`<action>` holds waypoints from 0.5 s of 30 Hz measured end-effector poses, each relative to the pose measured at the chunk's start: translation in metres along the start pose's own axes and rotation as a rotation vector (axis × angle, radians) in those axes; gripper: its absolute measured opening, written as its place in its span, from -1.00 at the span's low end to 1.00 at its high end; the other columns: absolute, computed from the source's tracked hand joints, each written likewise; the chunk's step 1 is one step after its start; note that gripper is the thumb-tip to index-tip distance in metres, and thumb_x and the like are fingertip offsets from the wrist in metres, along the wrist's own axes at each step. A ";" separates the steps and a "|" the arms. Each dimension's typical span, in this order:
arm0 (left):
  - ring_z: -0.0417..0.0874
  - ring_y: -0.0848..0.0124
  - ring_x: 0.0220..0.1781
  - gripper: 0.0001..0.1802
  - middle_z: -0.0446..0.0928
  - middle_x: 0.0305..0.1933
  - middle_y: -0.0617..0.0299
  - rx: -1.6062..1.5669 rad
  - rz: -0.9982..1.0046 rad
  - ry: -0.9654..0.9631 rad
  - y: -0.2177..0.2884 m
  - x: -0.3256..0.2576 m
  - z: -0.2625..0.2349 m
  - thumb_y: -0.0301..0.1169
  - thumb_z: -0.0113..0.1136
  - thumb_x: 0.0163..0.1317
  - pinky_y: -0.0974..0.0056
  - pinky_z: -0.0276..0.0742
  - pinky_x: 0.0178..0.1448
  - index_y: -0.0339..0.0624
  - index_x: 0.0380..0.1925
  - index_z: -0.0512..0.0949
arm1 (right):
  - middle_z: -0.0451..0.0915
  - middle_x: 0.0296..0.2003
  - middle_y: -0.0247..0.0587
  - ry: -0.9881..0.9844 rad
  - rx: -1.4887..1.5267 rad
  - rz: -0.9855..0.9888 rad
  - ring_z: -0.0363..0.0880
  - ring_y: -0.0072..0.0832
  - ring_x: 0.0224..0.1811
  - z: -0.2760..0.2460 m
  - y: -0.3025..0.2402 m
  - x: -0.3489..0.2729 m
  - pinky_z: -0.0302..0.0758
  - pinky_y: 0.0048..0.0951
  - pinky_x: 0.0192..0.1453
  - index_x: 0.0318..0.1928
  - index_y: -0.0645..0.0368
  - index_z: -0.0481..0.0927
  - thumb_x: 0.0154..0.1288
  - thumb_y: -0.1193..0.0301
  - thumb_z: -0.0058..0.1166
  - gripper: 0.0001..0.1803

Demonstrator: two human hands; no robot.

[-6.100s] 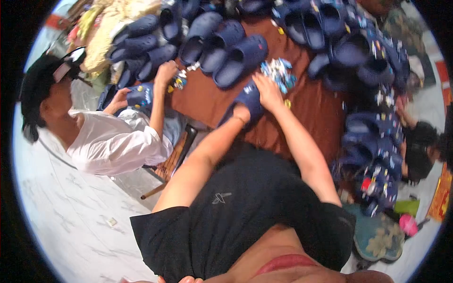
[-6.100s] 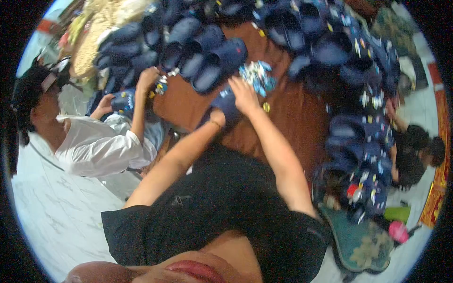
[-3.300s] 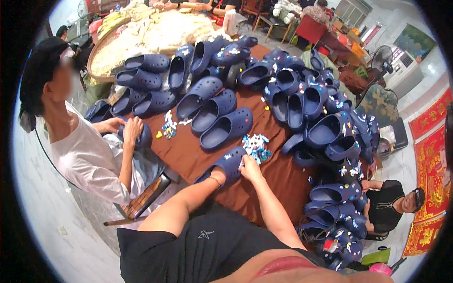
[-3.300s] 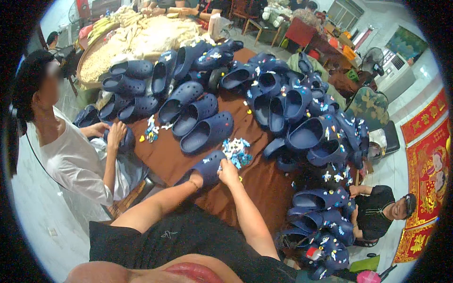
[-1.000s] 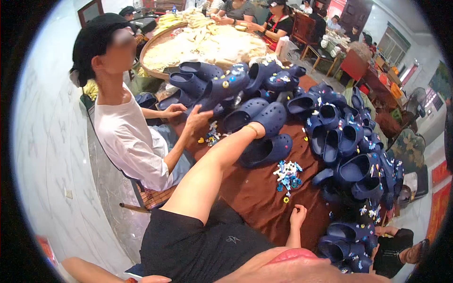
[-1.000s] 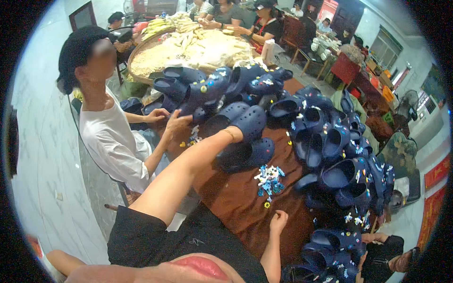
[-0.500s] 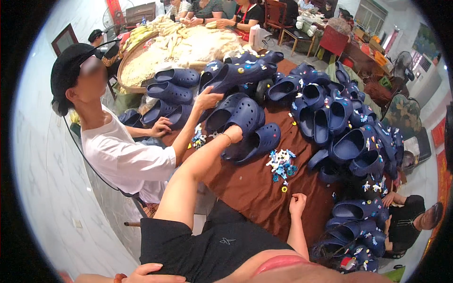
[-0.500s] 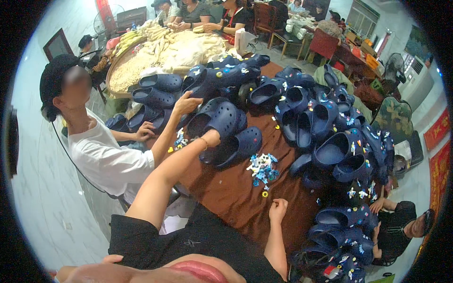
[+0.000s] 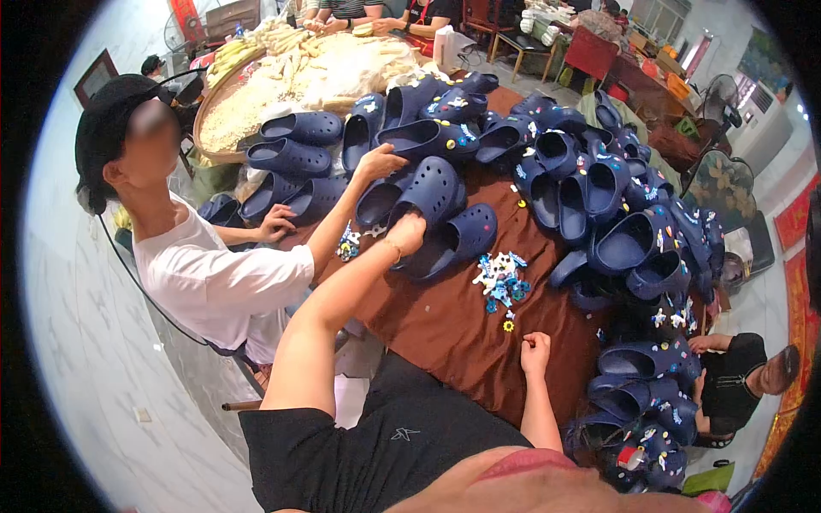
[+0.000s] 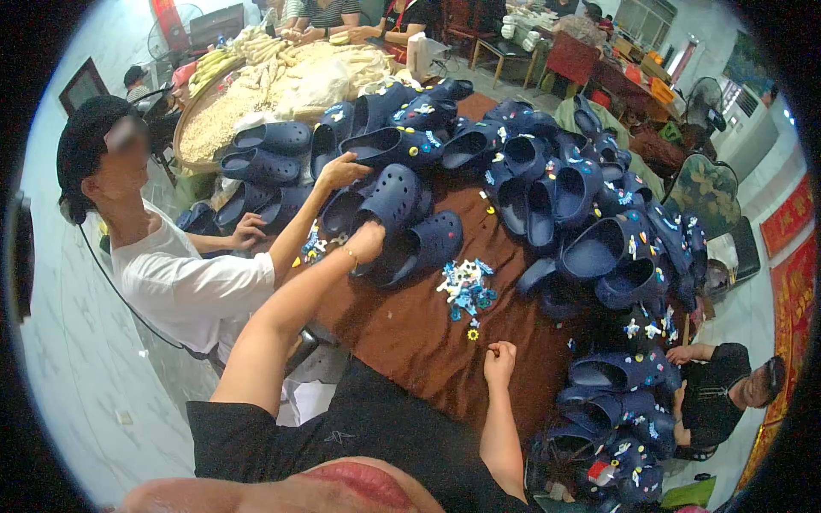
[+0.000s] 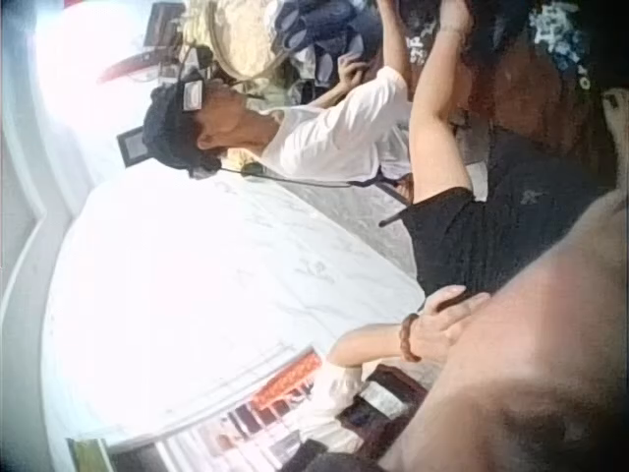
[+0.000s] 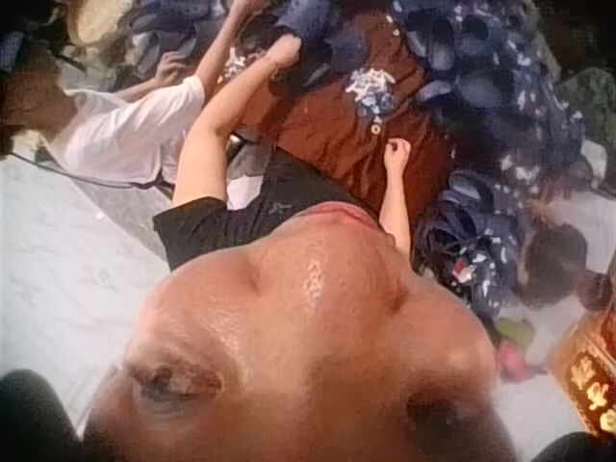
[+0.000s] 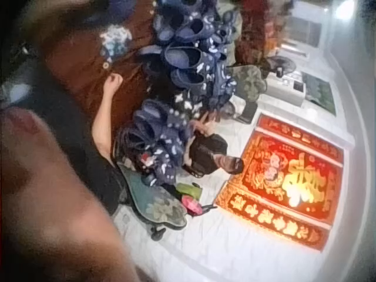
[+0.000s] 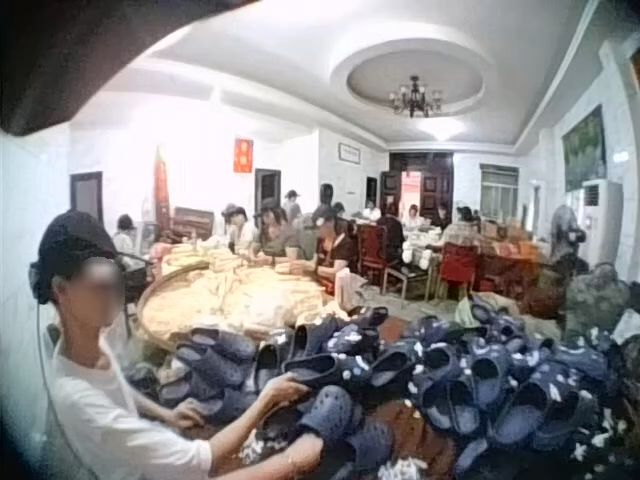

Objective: Attaching decorative plastic charms to the holes in rubber clogs.

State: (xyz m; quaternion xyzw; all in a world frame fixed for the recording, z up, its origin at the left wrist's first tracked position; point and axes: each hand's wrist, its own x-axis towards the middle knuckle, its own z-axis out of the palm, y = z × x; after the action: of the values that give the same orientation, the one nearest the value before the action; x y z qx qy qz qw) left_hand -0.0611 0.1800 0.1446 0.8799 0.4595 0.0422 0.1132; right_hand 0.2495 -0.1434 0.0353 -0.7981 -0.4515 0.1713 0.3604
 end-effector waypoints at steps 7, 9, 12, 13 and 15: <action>0.37 -0.12 0.21 -0.50 0.37 0.14 -0.32 -0.585 -0.201 0.524 0.030 -0.054 0.034 -0.40 0.10 0.13 0.11 0.28 0.29 -0.52 0.04 0.37 | 0.45 -0.24 -0.13 0.125 0.083 -0.123 0.49 -0.35 -0.26 0.005 -0.005 -0.001 0.49 -0.43 -0.16 -0.38 0.25 0.54 0.02 0.63 0.08 -0.90; 0.35 -0.08 0.26 -0.43 0.35 0.18 -0.30 -0.501 -0.211 0.585 0.036 -0.050 0.047 -0.38 0.13 0.16 0.12 0.22 0.34 -0.50 0.13 0.30 | 0.45 -0.24 -0.10 0.168 0.050 -0.193 0.49 -0.30 -0.24 0.005 -0.003 -0.001 0.48 -0.40 -0.15 -0.38 0.25 0.53 0.04 0.61 0.09 -0.91; 0.39 -0.07 0.22 -0.48 0.40 0.13 -0.29 -0.460 -0.076 0.660 0.028 -0.022 0.054 -0.45 0.13 0.15 0.12 0.28 0.31 -0.53 0.08 0.34 | 0.44 -0.17 -0.04 0.158 0.010 -0.239 0.47 -0.15 -0.14 0.004 0.004 0.002 0.46 -0.32 -0.06 -0.34 0.25 0.52 0.12 0.57 0.08 -0.94; 0.41 -0.07 0.21 -0.49 0.41 0.13 -0.27 -0.459 0.013 0.689 0.023 -0.013 0.054 -0.47 0.13 0.15 0.13 0.30 0.30 -0.52 0.09 0.34 | 0.46 -0.18 -0.06 0.143 0.096 -0.178 0.49 -0.18 -0.14 0.004 0.007 0.003 0.47 -0.33 -0.08 -0.35 0.25 0.53 0.12 0.55 0.11 -0.93; 0.45 -0.08 0.16 -0.50 0.44 0.10 -0.24 -0.393 0.012 0.675 0.014 0.003 0.049 -0.48 0.15 0.13 0.13 0.35 0.25 -0.51 0.08 0.36 | 0.48 -0.18 -0.08 0.042 0.162 -0.012 0.53 -0.24 -0.15 0.000 0.009 0.007 0.49 -0.38 -0.09 -0.27 0.23 0.57 0.13 0.51 0.12 -0.87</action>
State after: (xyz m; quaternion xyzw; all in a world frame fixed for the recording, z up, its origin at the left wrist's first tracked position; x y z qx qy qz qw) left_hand -0.0391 0.1670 0.1000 0.7809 0.4490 0.4169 0.1217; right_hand 0.2589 -0.1409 0.0289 -0.7669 -0.4333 0.1884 0.4343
